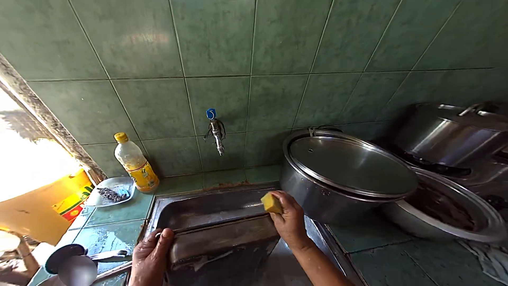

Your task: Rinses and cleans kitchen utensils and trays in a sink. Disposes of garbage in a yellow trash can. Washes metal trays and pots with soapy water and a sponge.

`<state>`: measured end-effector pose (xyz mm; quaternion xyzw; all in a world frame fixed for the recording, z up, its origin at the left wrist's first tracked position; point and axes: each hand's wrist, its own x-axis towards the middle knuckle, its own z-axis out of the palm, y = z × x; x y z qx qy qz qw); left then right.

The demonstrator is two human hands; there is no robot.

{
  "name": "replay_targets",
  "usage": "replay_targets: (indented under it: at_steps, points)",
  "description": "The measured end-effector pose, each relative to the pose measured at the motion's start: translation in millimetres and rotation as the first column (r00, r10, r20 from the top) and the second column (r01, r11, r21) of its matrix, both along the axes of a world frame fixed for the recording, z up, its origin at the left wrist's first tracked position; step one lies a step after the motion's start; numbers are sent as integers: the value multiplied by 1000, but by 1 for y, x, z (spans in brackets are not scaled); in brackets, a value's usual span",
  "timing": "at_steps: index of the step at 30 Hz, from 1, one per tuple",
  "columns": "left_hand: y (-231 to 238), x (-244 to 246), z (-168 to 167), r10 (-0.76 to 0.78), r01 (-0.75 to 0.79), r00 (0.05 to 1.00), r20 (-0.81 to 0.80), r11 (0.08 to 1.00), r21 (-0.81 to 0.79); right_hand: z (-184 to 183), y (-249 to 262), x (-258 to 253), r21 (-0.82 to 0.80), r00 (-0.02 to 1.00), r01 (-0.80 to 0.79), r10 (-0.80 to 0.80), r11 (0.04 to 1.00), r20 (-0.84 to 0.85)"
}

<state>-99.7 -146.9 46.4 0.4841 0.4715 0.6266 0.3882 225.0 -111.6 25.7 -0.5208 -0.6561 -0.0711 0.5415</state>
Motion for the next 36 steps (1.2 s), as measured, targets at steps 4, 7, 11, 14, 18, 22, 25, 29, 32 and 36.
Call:
replay_targets:
  at_steps: [4,7,11,14,18,22,25,29,32,36]
  points:
    - [6,-7,30,21,-16,995,-101,999,45,-25,-7,29,-99,999,33,-36,995,-30]
    - [8,-7,44,85,-83,988,-132,996,20,-52,-12,53,-433,983,108,-32,895,178]
    - [16,-1,44,145,-157,983,-117,982,-103,-98,-16,83,-869,869,264,288,418,402]
    - [23,1,41,164,-179,981,-103,970,-165,-110,-22,82,-924,818,290,437,250,375]
    - [27,-1,35,181,-193,981,-71,957,-217,-113,-32,84,-898,843,305,348,317,409]
    - [24,-8,31,202,-212,977,-65,945,-247,-123,-36,78,-848,872,330,210,414,442]
    - [19,-11,30,188,-196,981,-57,946,-259,-100,-20,72,-907,906,353,157,230,393]
    - [16,-9,25,135,-141,990,-40,960,-244,-61,-9,43,-799,985,142,-165,584,55]
    - [12,17,32,109,-132,989,-96,949,-288,-29,-10,-31,-291,964,-80,-1,953,-268]
    - [6,58,47,73,-90,994,-80,968,-233,28,-27,-125,-72,956,-284,277,956,-96]
